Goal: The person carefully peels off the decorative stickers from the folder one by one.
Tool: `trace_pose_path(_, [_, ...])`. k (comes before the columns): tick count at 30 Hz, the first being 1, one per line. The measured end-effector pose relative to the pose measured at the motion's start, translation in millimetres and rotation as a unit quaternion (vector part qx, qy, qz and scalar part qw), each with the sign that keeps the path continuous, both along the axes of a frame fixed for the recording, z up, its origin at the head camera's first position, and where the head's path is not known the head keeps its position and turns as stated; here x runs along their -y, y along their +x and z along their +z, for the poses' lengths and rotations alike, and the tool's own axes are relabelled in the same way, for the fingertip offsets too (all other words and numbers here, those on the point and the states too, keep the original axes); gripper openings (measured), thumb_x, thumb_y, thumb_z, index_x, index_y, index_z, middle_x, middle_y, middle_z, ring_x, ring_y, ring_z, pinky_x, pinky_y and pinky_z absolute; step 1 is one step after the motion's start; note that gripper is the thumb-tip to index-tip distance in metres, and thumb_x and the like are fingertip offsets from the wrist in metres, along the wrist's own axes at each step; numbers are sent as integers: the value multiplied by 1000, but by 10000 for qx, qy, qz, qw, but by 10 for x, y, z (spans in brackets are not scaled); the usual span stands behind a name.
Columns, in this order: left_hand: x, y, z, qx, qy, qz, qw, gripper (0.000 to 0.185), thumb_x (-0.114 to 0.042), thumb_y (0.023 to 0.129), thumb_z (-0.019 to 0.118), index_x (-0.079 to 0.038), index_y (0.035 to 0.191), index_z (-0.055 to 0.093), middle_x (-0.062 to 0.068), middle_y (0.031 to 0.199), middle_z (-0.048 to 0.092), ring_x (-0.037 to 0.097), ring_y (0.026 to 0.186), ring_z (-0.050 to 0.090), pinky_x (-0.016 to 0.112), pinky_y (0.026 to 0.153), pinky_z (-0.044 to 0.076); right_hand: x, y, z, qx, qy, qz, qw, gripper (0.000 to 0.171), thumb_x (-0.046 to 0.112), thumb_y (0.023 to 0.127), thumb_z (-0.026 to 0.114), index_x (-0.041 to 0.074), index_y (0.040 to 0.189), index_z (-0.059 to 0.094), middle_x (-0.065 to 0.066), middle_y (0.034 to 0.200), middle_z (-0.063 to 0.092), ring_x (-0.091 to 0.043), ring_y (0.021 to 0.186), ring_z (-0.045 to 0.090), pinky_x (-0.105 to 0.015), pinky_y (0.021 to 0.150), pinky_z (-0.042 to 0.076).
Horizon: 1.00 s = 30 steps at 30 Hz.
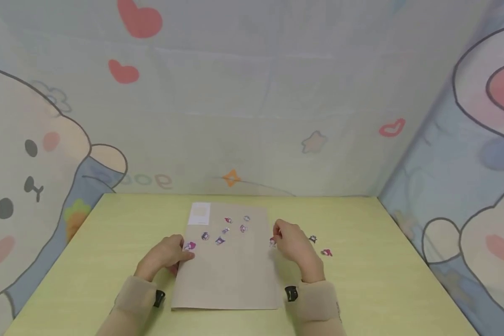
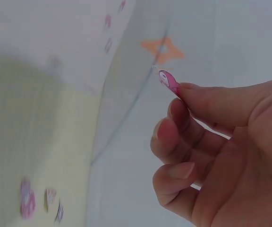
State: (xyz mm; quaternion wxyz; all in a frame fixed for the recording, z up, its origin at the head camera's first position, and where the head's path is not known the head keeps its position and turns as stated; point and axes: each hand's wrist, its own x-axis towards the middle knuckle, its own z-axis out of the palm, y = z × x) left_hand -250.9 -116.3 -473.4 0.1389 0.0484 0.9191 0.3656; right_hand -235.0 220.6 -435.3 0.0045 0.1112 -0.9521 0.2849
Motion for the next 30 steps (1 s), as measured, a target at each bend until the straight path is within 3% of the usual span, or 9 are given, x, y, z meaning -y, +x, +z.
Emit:
trace_pose_path(7, [-37,10,50,24,77,-18,10000,22,-14,91,70,1,88,54,12,75,60,22,50,64,30,52,49,-658,32,8,295,12,-328,9990,5,4,98,53,-1,96,52,-13,88,62,-19,63,48,-33,56,41])
trace_pose_path(14, [-31,4,28,29,45,-10,10000,23,-15,91,71,1,87,54,12,75,60,21,49,64,30,54,49,-1152,95,-78,762,32,-520,9957,8,7,97,55,-1,95,53,-11,83,57,-20,64,51,-34,57,42])
trace_pose_path(22, [10,-22,9,49,-27,19,10000,23,-15,91,71,1,89,54,11,75,60,21,49,65,31,55,50,-1284,134,-197,1450,-169,-472,9882,7,5,96,57,0,92,55,-8,80,54,-19,57,49,-31,53,38])
trace_pose_path(30, [19,-18,12,59,-1,12,10000,23,-15,90,71,0,88,54,11,75,60,21,49,64,31,55,50,-1260,86,-373,1724,-275,-625,9827,9,7,94,61,2,90,55,-6,74,54,-17,54,49,-26,49,37])
